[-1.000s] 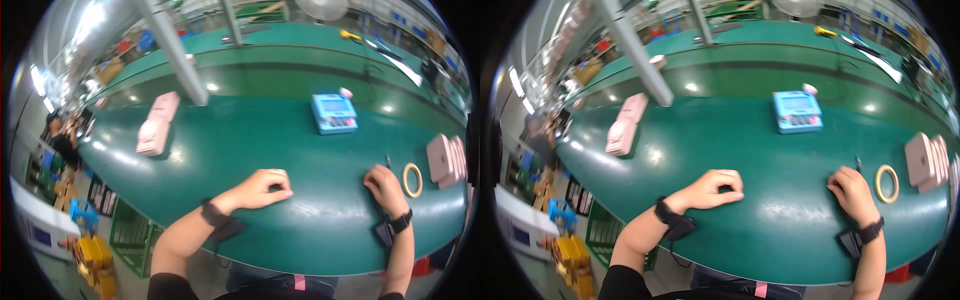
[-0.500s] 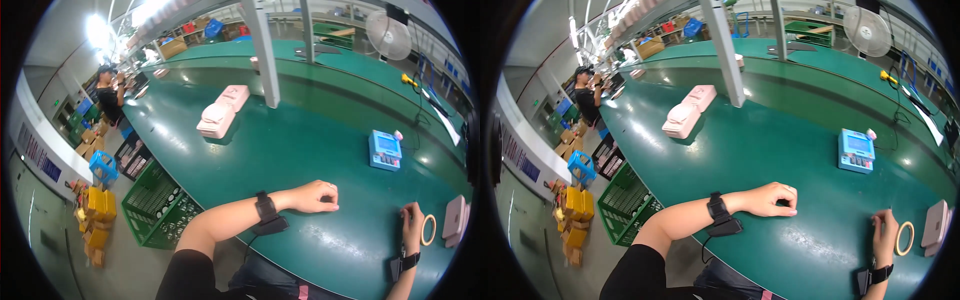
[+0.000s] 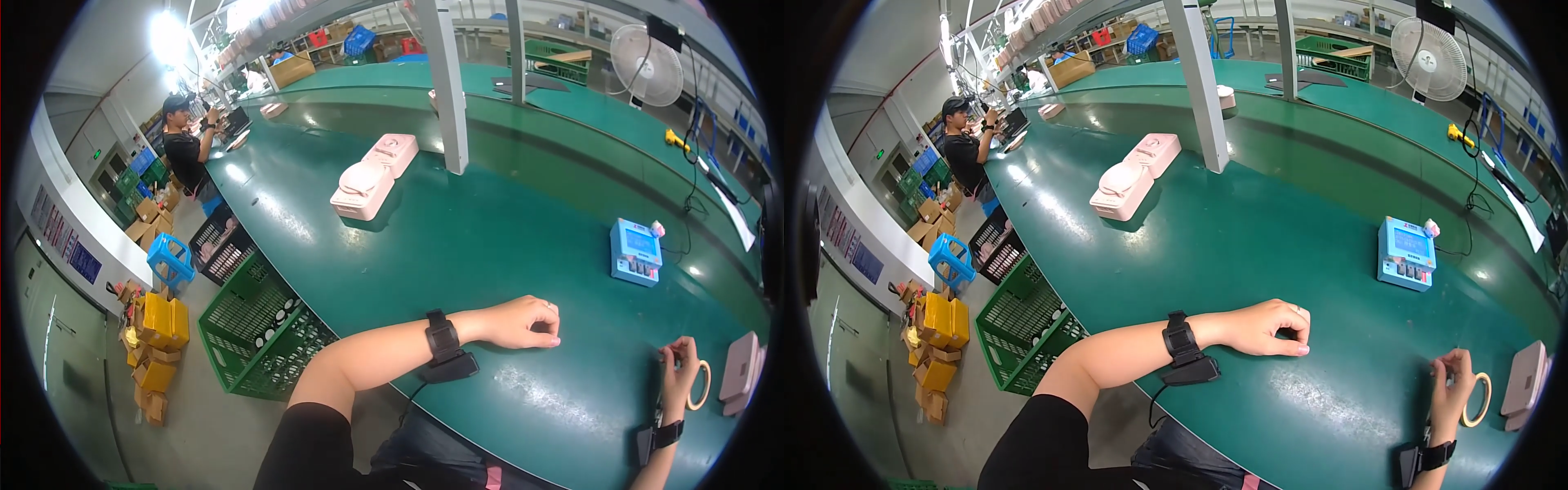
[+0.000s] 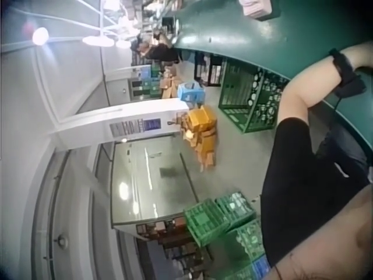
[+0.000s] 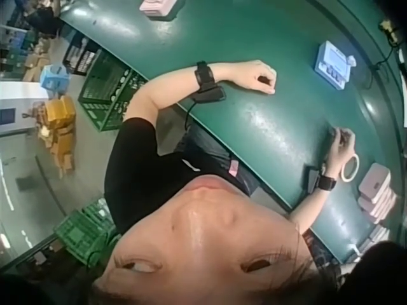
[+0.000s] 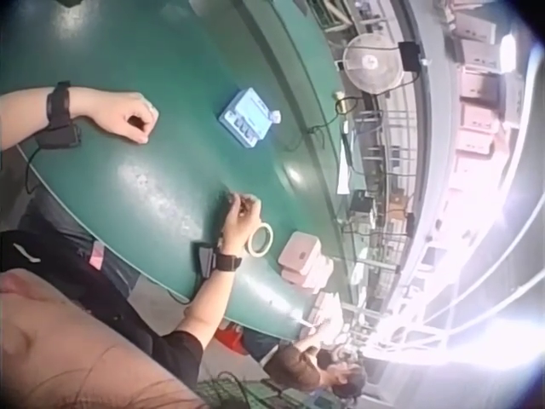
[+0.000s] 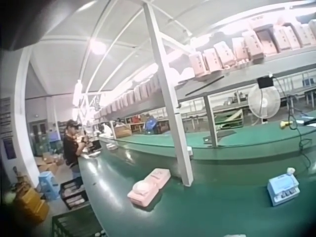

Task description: The person tests pink record players by placing them on a blue testing device, pressing buttons, and moving the tonearms. They use a pen to mark the table surface and then set the tested record players aside.

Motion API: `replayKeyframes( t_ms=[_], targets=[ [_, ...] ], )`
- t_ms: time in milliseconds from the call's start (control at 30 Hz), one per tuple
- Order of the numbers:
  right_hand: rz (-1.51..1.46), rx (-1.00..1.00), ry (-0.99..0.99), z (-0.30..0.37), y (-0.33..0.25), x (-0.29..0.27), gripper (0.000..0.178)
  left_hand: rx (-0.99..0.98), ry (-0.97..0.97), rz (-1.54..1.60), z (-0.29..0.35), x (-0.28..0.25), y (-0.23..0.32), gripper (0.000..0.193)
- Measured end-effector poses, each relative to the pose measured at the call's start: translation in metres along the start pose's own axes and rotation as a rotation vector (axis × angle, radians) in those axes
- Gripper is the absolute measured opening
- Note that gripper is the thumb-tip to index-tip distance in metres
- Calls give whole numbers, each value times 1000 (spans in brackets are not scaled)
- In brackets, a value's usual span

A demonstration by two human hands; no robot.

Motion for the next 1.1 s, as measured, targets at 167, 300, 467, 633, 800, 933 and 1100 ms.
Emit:
replayKeyframes(
  t_ms=[167, 300, 467, 633, 800, 933, 1100],
  targets=[
    [-91, -31, 18, -1, 9, -2, 5, -41, -18, -9, 1, 3, 0, 21],
    [-35, -55, 72, -6, 10, -6, 3, -1, 3, -3, -2, 0, -2, 22],
    [8, -65, 97, -2, -1, -1, 6, -17, -7, -10, 0, 1, -1, 21],
    [-196, -13, 45, -7, 14, -1, 8, -54, -36, -36, 0, 1, -3, 21],
    [-323, 43, 0, 2, 11, 6, 9, -15, -19, -46, 5, 1, -1, 20],
    [-358, 195, -7, 11, 11, 6, 11, 28, -43, -75, -3, 3, 1, 18],
    [-535, 267, -167, 3, -13, 29, 16, 14, -19, -57, -5, -4, -2, 12]
  ],
)
Point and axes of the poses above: each hand's wrist, its own z-axis away from the middle knuckle, its own x-axis out of the palm, y = z × x, the point moved 5 cm from there along -z, towards the middle knuckle, and after that the axes turned 8 degrees about x, right-handed, at the moved point
